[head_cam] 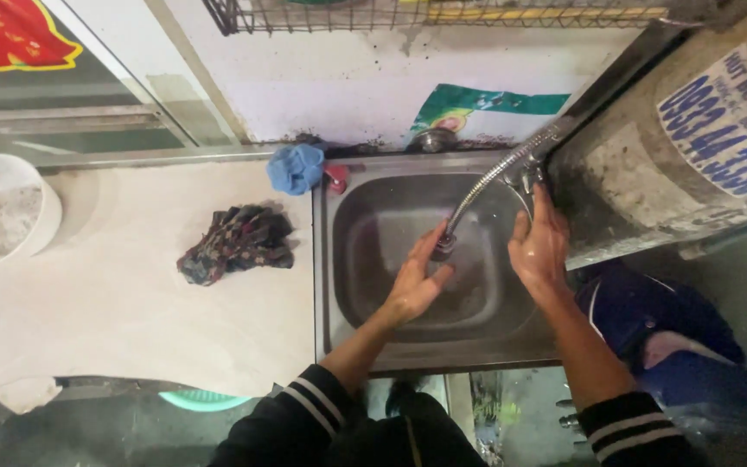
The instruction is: The person washes a dark patterned cloth in a stainless steel sink using running water from a flexible faucet. They repeatedly rinse, squeeze, and wring the cloth by hand throughout the clip.
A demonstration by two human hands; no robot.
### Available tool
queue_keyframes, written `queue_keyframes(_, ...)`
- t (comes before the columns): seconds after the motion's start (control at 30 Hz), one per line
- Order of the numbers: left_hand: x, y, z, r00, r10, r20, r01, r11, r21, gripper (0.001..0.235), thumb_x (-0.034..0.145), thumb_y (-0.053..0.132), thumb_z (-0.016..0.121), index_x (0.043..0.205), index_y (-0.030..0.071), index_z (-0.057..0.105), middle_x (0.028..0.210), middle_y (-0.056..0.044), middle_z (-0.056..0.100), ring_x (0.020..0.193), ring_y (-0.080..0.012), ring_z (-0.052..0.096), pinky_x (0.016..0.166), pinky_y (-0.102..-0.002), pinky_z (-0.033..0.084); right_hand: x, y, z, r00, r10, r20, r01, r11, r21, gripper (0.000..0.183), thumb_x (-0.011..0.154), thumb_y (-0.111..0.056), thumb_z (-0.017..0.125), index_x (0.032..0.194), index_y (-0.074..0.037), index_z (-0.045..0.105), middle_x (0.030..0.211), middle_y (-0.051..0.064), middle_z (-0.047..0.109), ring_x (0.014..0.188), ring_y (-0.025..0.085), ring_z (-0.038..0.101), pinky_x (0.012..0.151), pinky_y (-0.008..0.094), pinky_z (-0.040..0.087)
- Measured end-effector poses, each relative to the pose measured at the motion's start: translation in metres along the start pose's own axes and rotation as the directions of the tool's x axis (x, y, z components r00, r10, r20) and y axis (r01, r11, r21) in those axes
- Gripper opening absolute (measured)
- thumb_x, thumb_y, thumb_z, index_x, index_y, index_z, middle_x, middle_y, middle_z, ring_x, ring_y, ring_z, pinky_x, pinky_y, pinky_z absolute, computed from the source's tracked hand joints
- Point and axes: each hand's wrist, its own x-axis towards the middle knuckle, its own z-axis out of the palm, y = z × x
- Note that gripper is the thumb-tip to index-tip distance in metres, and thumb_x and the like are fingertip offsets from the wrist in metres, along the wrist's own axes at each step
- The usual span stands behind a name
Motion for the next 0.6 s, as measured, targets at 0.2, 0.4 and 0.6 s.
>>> queue_keyframes(0.2,0.006,-0.022,0.012,0.974,-0.206,-0.09,0.088,0.719,-0.69,0.057,0.1,0.037,0.039,0.145,0.007,0.058,0.139,-0.019,0.062,0.144,-0.0359,0.046,0.122,-0.058,0.027,0.021,0.009,0.014,0.985,-0.009,-0.173,0.048,0.974,0.222,0.04,0.103,-0.005,0.058,0.144,-0.001,0.061,0.128,0.025,0.07,0.115,0.043,0.066,0.097,0.052,0.05)
queue_keyframes(0.4,0.127,-0.22,0.056,0.871,-0.482,-0.094,0.175,0.484,-0.857,0.045,0.107,0.041,0.047,0.142,0.017,0.06,0.136,-0.017,0.065,0.132,-0.0356,0.058,0.118,-0.056,0.033,0.011,-0.032,-0.005,0.96,-0.222,-0.172,0.251,0.954,0.167,0.038,0.1,0.003,0.062,0.138,0.004,0.065,0.136,0.029,0.066,0.124,0.046,0.061,0.106,0.052,0.044)
queue_keyframes(0.6,0.216,-0.245,0.144,0.879,-0.477,-0.006,0.165,0.316,-0.934,0.022,0.098,0.02,0.062,0.089,0.001,0.068,0.069,-0.018,0.063,0.053,-0.0316,0.064,0.044,-0.045,0.043,-0.061,0.006,0.04,0.869,0.362,0.338,-0.492,0.558,0.668,0.044,0.103,-0.011,0.056,0.145,-0.001,0.057,0.147,0.026,0.054,0.142,0.04,0.045,0.116,0.049,0.038)
